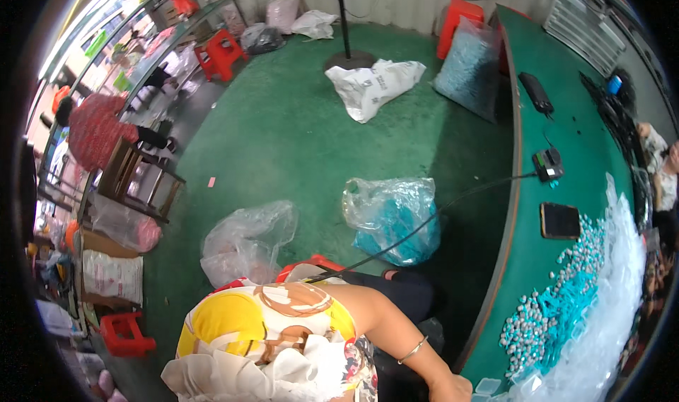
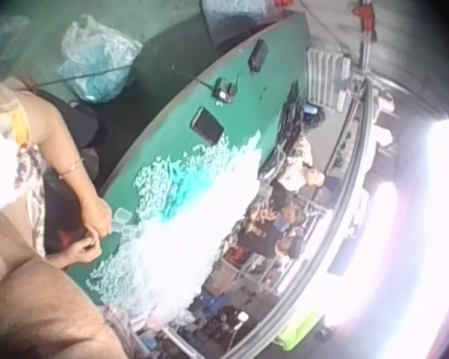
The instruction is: The person sits at a green workbench and repeatedly picks up small teal and white beads, placing them into small clear plastic containers. The person arranges the filled containers on the table. Other workers are visible in the background.
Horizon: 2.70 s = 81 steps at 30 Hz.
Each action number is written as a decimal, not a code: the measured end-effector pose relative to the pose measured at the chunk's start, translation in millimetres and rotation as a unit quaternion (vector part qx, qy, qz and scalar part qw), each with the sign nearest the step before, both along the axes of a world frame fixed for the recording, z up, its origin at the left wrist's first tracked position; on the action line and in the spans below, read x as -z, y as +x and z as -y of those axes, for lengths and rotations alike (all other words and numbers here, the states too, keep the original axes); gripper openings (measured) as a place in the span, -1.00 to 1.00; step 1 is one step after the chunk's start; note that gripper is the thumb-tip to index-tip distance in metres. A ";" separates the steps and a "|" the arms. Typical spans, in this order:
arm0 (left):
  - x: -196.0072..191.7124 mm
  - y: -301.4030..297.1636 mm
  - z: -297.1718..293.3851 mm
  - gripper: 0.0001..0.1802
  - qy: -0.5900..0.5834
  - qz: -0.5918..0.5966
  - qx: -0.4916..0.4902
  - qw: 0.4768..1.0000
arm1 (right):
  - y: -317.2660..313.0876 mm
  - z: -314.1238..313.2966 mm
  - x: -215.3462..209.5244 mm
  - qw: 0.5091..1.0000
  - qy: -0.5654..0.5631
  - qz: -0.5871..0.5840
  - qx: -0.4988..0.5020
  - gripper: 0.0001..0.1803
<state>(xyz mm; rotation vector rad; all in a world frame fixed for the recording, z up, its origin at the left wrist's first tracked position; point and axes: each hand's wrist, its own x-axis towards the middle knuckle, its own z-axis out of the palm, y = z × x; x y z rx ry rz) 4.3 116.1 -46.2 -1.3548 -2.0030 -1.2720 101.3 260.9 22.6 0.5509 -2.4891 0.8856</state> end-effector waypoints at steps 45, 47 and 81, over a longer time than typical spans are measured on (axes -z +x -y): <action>-18.6 -9.0 31.3 -0.70 -0.095 0.018 0.036 0.995 | -15.4 6.9 54.9 0.971 -0.169 -0.081 0.147 -0.73; -40.8 0.1 41.9 -0.76 -0.104 0.066 0.043 0.991 | -15.6 15.7 42.0 0.975 -0.148 -0.054 0.157 -0.72; 12.6 83.4 103.2 -0.68 -0.194 0.240 0.134 0.942 | -25.7 38.6 -8.6 0.990 -0.051 0.007 0.129 -0.80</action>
